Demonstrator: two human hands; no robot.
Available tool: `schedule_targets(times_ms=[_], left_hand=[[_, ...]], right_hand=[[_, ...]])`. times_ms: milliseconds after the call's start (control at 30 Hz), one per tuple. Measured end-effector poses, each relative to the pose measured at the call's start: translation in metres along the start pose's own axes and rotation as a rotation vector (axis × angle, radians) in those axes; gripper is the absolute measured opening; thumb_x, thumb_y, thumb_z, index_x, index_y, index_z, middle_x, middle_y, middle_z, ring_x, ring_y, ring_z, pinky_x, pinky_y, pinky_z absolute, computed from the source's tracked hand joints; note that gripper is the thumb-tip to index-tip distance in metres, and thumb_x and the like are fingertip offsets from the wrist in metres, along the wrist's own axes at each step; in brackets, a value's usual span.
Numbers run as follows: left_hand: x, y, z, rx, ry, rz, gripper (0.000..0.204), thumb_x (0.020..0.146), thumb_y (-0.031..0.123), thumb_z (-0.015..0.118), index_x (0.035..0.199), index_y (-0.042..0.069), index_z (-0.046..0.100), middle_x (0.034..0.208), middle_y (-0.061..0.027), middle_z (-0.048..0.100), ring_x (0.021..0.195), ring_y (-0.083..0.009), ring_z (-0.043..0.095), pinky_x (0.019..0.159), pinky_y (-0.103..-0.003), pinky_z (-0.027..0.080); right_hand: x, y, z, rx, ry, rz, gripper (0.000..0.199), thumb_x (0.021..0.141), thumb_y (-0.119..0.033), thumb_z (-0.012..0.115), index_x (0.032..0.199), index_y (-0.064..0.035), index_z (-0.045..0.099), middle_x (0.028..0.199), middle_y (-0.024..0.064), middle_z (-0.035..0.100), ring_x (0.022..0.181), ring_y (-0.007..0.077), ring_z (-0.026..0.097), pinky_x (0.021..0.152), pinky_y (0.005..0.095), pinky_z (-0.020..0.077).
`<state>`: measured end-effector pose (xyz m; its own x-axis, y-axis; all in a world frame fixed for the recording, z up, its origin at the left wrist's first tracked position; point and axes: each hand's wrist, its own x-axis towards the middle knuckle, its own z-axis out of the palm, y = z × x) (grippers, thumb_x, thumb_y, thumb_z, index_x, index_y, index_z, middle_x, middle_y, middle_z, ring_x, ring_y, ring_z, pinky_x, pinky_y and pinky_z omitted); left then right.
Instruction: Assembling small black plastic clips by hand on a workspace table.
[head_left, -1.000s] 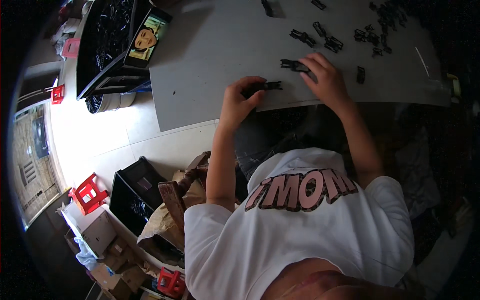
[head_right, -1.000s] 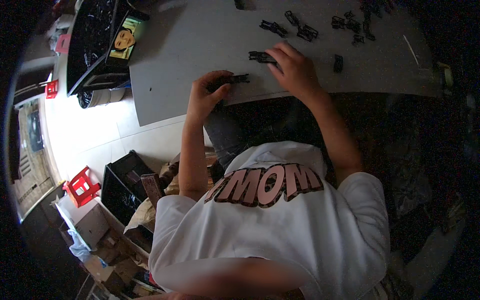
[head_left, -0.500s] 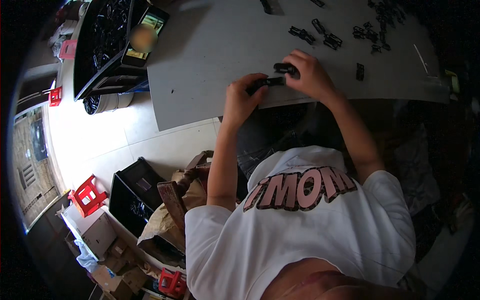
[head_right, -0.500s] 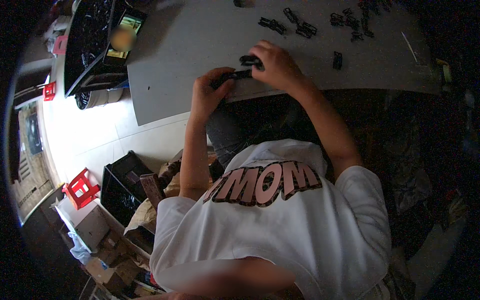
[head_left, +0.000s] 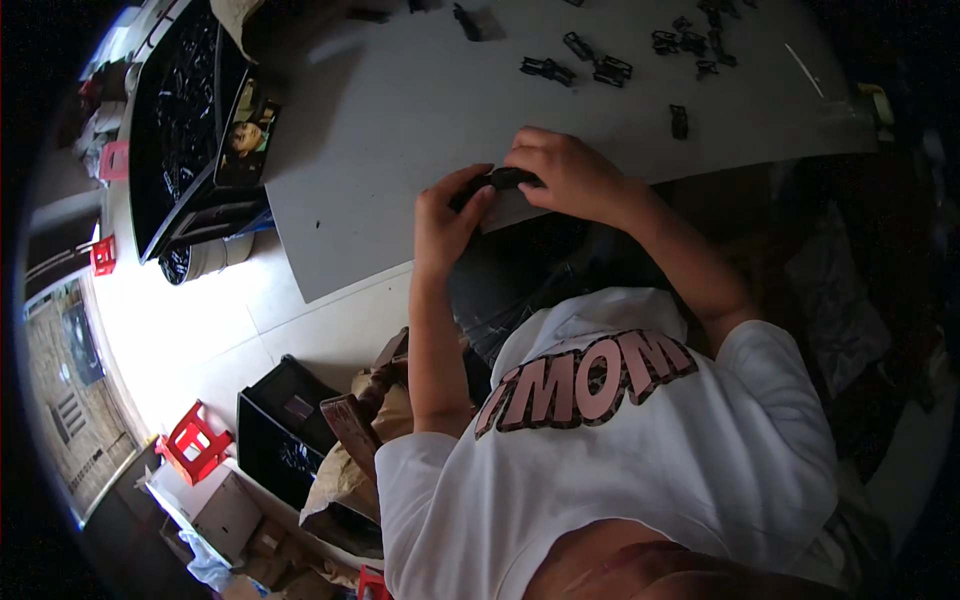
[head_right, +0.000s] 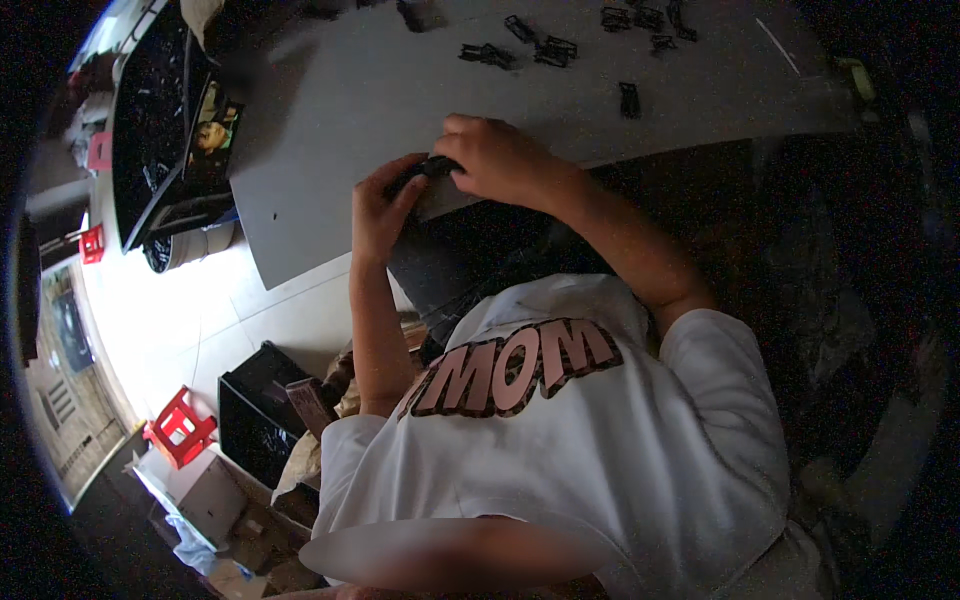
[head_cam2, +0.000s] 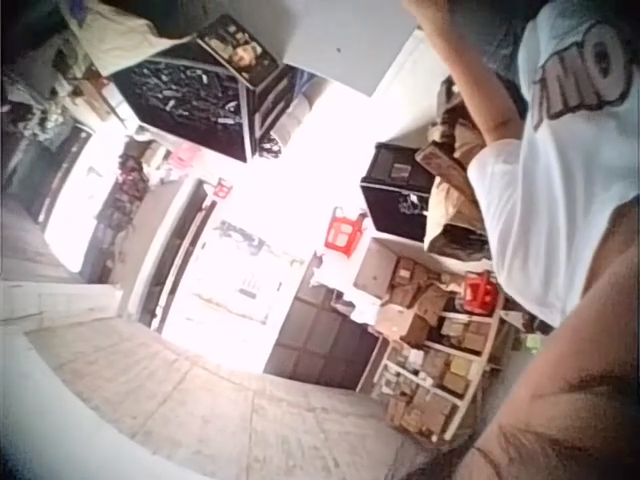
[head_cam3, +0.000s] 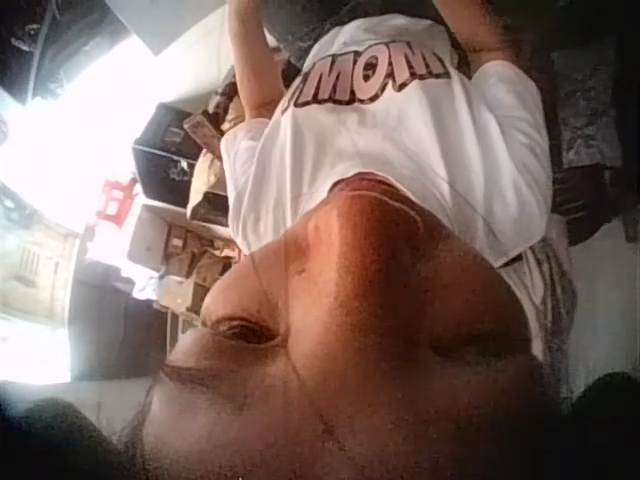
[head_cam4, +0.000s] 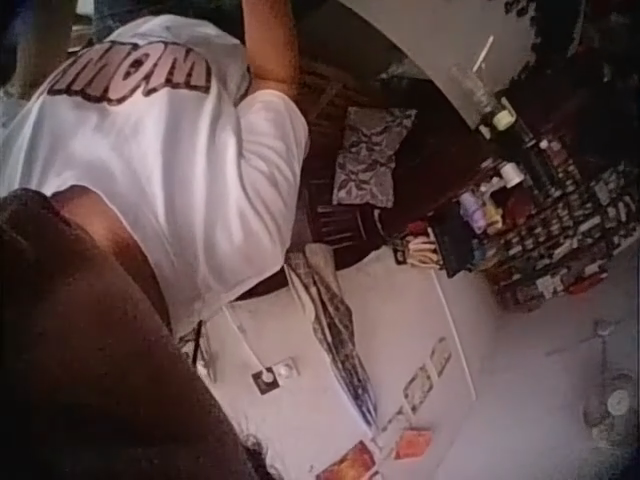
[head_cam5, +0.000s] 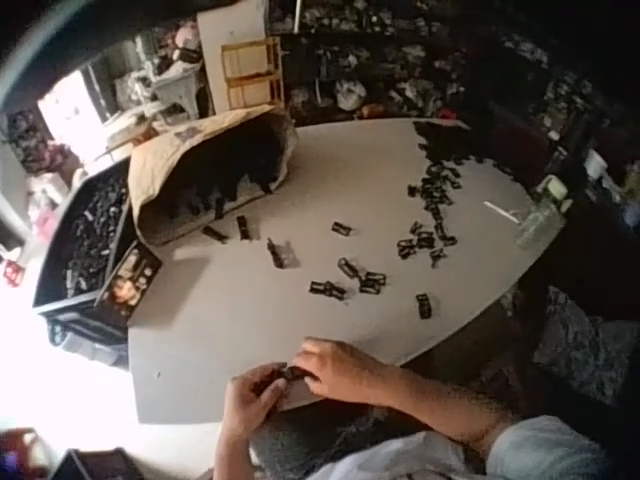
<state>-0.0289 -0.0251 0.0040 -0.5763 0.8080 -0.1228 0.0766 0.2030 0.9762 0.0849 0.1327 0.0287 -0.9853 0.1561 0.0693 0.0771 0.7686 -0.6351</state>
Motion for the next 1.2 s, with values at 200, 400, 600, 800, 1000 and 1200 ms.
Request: schedule_targets(times_ms=[200, 400, 600, 800, 1000, 1200], left_hand=[[-0.001, -0.008, 0.009, 0.176, 0.114, 0.177, 0.026, 0.08, 0.008, 0.065, 0.104, 0.0, 0.064, 0.07, -0.0032, 0.061, 0.059, -0.0083, 0.053, 0.057, -0.024, 0.045], [-0.013, 0.006, 0.011, -0.13, -0.126, -0.012, 0.032, 0.082, 0.008, 0.064, 0.113, -0.002, 0.059, 0.092, -0.0074, 0.064, 0.075, -0.01, 0.055, 0.067, -0.021, 0.044], [-0.029, 0.006, 0.038, -0.035, -0.199, -0.02, 0.025, 0.082, 0.007, 0.063, 0.106, -0.002, 0.062, 0.09, -0.0068, 0.063, 0.073, -0.0114, 0.056, 0.068, -0.026, 0.049], [-0.031, -0.002, 0.058, 0.323, -0.083, 0.38, 0.023, 0.08, 0.004, 0.063, 0.103, 0.002, 0.064, 0.09, -0.0096, 0.065, 0.073, -0.0143, 0.061, 0.066, -0.026, 0.049], [-0.028, 0.025, 0.067, 0.373, -0.17, 0.249, 0.021, 0.08, -0.002, 0.06, 0.1, 0.003, 0.065, 0.093, -0.0135, 0.065, 0.081, -0.0202, 0.064, 0.07, -0.029, 0.051], [-0.013, 0.012, 0.062, 0.37, -0.013, 0.362, 0.016, 0.082, -0.003, 0.055, 0.094, 0.002, 0.065, 0.095, -0.0114, 0.065, 0.078, -0.0215, 0.064, 0.065, -0.029, 0.052]], right_hand=[[-0.004, -0.013, 0.015, -0.018, 0.074, -0.024, 0.025, 0.071, -0.009, 0.069, 0.093, -0.0017, 0.059, 0.094, 0.0105, 0.054, 0.082, 0.0281, 0.058, 0.071, 0.036, 0.0492], [-0.037, 0.015, 0.01, 0.494, -0.002, 0.167, 0.025, 0.072, -0.015, 0.074, 0.08, 0.0011, 0.057, 0.078, 0.0083, 0.057, 0.068, 0.0191, 0.057, 0.061, 0.03, 0.0449], [-0.077, 0.007, -0.006, 0.388, 0.051, 0.162, 0.023, 0.072, -0.016, 0.074, 0.081, -0.0002, 0.058, 0.078, 0.0086, 0.056, 0.067, 0.0191, 0.055, 0.061, 0.0301, 0.0442], [-0.103, 0.058, -0.023, -0.25, 0.567, 0.273, 0.033, 0.081, -0.021, 0.066, 0.108, -0.0042, 0.056, 0.118, 0.0151, 0.048, 0.108, 0.0338, 0.049, 0.088, 0.0424, 0.043], [-0.077, 0.109, -0.02, -0.457, 0.632, 0.391, 0.055, 0.085, -0.028, 0.062, 0.132, -0.0067, 0.04, 0.138, 0.026, 0.026, 0.125, 0.0425, 0.033, 0.098, 0.0495, 0.0379], [-0.046, 0.121, -0.049, -0.224, 0.68, 0.229, 0.049, 0.084, -0.021, 0.062, 0.128, -0.0088, 0.044, 0.139, 0.0194, 0.031, 0.125, 0.0386, 0.034, 0.099, 0.0457, 0.0361]])
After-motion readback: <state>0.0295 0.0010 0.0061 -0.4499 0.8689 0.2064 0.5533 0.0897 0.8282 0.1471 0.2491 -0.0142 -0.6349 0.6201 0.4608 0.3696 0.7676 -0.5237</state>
